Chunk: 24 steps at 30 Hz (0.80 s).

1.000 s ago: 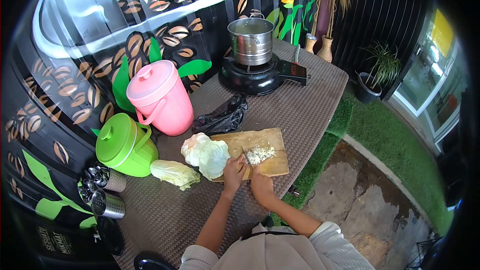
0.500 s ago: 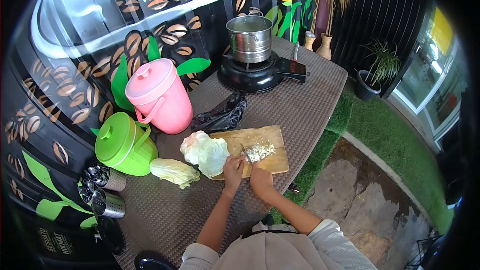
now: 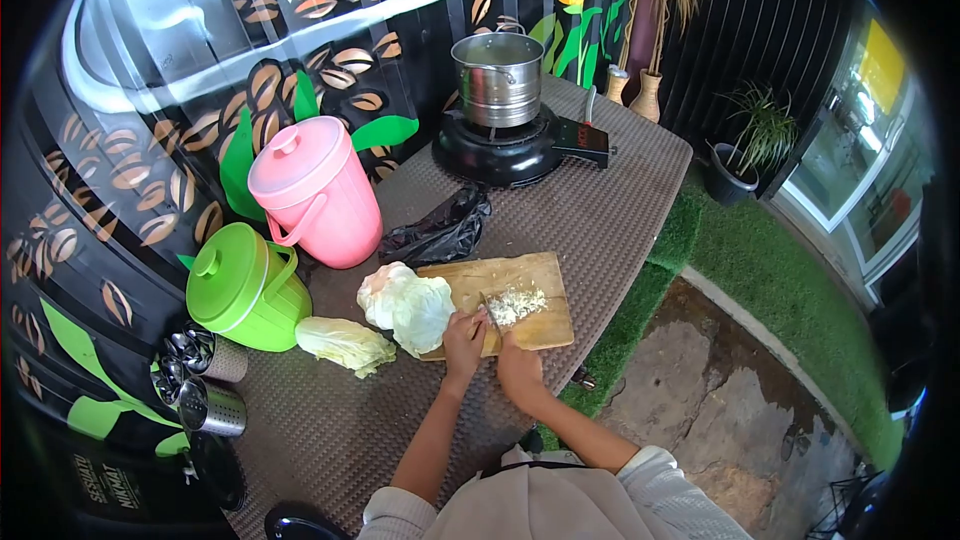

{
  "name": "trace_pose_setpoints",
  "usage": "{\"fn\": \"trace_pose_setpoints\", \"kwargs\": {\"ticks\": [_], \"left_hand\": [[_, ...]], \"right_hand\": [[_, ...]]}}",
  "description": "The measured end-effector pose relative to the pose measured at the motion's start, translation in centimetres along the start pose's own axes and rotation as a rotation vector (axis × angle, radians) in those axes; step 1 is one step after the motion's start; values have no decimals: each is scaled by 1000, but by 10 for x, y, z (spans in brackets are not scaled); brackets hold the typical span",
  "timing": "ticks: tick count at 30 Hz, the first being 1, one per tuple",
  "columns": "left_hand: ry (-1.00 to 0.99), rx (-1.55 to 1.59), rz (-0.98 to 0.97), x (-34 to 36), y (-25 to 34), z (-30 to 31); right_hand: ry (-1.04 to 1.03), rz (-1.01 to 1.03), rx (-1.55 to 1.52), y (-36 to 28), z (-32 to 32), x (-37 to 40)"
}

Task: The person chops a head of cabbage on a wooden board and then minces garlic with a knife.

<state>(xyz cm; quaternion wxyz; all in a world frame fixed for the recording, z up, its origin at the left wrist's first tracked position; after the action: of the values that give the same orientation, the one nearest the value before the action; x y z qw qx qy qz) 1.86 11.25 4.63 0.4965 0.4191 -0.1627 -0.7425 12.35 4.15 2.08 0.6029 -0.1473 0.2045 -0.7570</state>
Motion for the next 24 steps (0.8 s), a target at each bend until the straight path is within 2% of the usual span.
{"fn": "trace_pose_setpoints", "kwargs": {"ticks": [4,6,10,12,15,19,21,24], "left_hand": [[-2,15,-8,-1,1,-1],[3,26,-19,1,1,0],[10,33,6,-1,-4,-2],[13,26,-14,-1,-3,-5],[-2,17,-20,2,-6,-5],[13,22,15,2,-10,-5],[11,12,35,2,-10,-5],[14,17,4,0,-3,-1]], "right_hand": [[2,22,42,-7,-1,-10],[-95,23,-49,-7,2,-20],[-94,16,-33,-10,-3,-8],[65,45,85,-14,-2,-7],[-38,10,-27,-8,-5,-23],[-53,78,-30,-14,6,-17],[7,30,70,-11,0,-7],[-32,19,65,-11,-11,-12]]}}
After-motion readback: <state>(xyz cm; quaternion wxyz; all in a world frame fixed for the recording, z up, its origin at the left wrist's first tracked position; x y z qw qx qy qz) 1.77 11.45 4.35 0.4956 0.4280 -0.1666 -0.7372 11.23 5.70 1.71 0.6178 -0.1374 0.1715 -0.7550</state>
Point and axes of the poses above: each hand's wrist, its own x-axis away from the middle knuckle, its own z-axis out of the back of the hand, y = z × x, the point moved 10 cm from there along -x, towards the middle knuckle, and after that the axes turned 14 degrees about -x, right-handed, at the moved point
